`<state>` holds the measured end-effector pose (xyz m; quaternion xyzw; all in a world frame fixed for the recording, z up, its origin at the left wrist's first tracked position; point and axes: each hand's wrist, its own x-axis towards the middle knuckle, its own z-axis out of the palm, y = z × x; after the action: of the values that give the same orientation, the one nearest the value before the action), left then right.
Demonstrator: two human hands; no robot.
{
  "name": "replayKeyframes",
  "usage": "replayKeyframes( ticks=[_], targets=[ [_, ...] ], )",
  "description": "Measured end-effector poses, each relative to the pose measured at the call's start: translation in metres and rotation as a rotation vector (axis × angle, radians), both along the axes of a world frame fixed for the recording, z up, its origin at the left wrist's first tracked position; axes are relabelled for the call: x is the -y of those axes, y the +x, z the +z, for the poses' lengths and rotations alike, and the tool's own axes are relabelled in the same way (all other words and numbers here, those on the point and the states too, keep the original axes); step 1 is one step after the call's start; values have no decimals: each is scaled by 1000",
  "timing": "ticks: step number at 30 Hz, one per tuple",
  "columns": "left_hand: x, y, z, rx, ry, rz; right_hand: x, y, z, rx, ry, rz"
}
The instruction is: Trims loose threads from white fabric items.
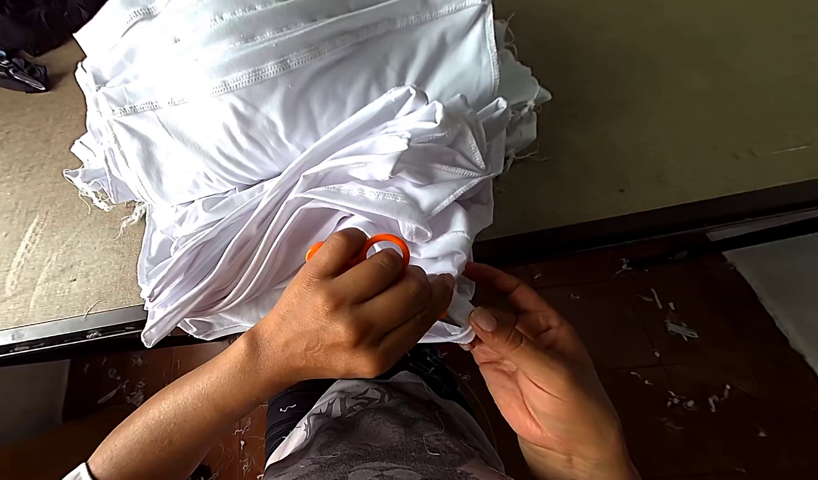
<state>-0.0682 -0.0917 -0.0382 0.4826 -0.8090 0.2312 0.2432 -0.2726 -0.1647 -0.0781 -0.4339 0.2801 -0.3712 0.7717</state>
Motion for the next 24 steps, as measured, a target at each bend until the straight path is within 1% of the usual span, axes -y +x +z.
replayKeyframes(
  ticks=[10,14,16,19,22,23,24],
  targets=[
    [-1,1,-7,-21,-21,-5,0,0,-1,-3,11,2],
    [-6,1,-12,-185,-47,-87,1,0,-5,55,35,-21],
    [-10,-5,-17,-242,-39,-108,3,-2,-8,118,67,-11],
    [-10,-18,-35,-188,-2,-61,2,-1,-8,164,111,-16],
    [-13,-26,-45,-179,-4,-36,1,-2,-9,126,72,-15],
    [-16,-28,-43,-214,3,-55,1,-4,-11,90,22,-18],
    [-22,-30,-39,-284,29,-93,1,-6,-13,34,-81,-27]
  ],
)
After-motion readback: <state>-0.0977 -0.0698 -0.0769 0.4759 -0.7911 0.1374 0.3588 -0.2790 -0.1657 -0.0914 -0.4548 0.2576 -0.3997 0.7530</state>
